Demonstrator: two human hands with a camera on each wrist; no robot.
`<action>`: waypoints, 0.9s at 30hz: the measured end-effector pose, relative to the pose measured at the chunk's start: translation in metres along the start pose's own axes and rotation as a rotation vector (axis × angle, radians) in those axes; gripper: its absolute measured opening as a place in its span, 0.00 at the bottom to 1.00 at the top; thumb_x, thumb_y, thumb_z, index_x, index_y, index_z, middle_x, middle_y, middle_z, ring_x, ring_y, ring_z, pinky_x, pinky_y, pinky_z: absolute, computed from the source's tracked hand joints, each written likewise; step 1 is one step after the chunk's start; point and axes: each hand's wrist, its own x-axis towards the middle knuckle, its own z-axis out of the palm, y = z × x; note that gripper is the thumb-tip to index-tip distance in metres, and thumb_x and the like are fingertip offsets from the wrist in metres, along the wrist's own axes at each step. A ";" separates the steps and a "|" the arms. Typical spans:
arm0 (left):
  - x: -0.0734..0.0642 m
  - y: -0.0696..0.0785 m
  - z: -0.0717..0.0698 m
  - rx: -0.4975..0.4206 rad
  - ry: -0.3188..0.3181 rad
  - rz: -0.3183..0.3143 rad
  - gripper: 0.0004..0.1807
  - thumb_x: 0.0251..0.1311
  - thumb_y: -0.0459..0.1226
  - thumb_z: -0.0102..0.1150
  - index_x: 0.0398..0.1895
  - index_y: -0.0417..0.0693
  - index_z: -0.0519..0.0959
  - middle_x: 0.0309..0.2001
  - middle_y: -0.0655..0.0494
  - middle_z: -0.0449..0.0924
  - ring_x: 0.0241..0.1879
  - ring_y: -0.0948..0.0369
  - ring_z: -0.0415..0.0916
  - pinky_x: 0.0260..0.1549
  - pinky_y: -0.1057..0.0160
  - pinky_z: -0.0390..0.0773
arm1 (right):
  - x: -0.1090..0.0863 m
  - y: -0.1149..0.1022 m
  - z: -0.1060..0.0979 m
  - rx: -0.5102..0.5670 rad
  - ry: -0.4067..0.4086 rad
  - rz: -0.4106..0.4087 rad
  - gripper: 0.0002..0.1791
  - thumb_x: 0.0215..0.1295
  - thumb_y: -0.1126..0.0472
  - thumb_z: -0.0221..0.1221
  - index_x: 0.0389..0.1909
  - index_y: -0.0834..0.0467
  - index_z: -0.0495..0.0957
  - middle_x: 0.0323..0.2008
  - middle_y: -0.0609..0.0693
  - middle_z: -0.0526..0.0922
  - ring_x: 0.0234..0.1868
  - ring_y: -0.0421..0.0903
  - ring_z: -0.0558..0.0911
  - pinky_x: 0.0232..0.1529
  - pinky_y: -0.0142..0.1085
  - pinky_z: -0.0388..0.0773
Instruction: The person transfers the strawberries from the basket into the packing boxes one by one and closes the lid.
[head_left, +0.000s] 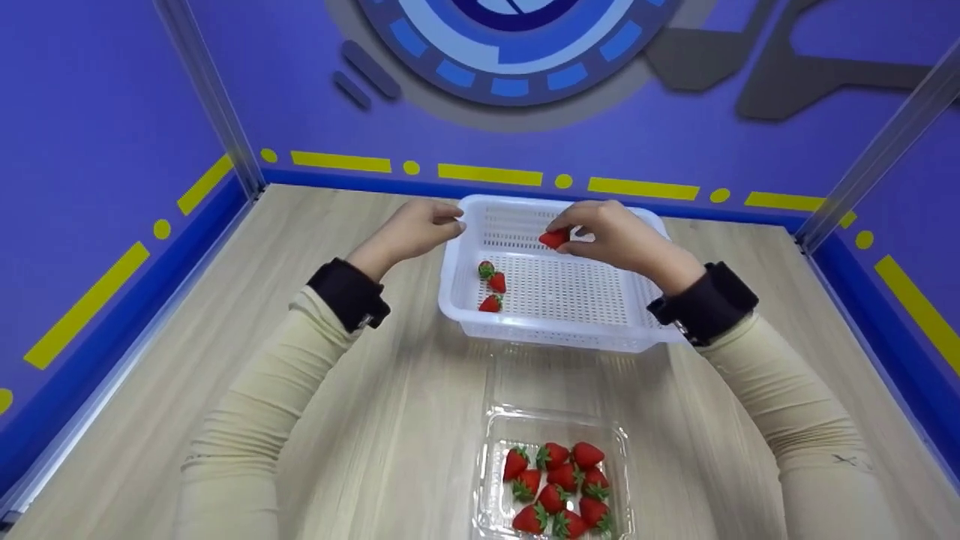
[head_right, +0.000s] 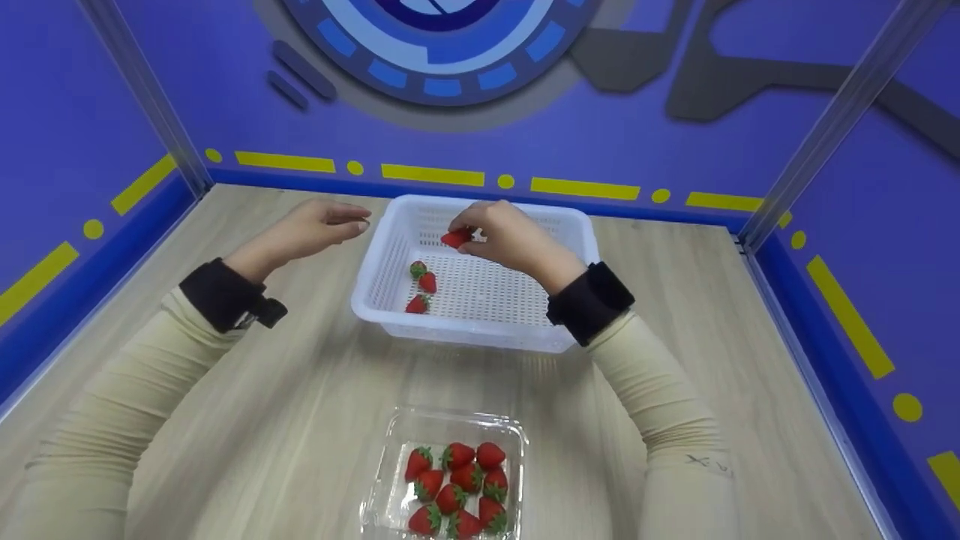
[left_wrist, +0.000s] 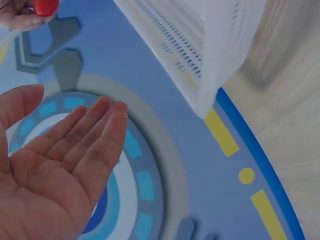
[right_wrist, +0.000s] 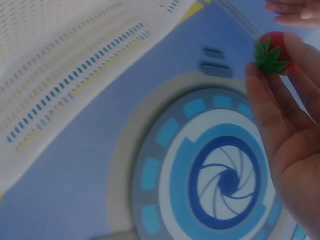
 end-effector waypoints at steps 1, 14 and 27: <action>-0.004 0.002 0.001 -0.005 -0.003 0.004 0.27 0.74 0.40 0.52 0.70 0.32 0.70 0.65 0.35 0.78 0.67 0.44 0.76 0.69 0.47 0.76 | -0.004 -0.003 -0.001 -0.004 0.015 -0.019 0.16 0.65 0.67 0.68 0.53 0.63 0.84 0.50 0.60 0.89 0.49 0.56 0.85 0.52 0.51 0.86; -0.069 0.019 0.034 -0.007 -0.118 0.122 0.21 0.72 0.36 0.58 0.64 0.36 0.77 0.60 0.39 0.84 0.60 0.48 0.83 0.60 0.51 0.84 | -0.060 -0.038 0.014 -0.017 0.132 -0.359 0.15 0.57 0.72 0.71 0.46 0.63 0.85 0.44 0.56 0.89 0.45 0.52 0.87 0.46 0.45 0.88; -0.114 -0.008 0.096 -0.015 -0.317 0.211 0.19 0.67 0.36 0.63 0.55 0.30 0.82 0.45 0.40 0.89 0.44 0.50 0.89 0.45 0.64 0.88 | -0.109 -0.067 0.090 -0.126 0.019 -0.572 0.14 0.55 0.63 0.73 0.42 0.54 0.86 0.42 0.48 0.90 0.44 0.42 0.88 0.48 0.29 0.86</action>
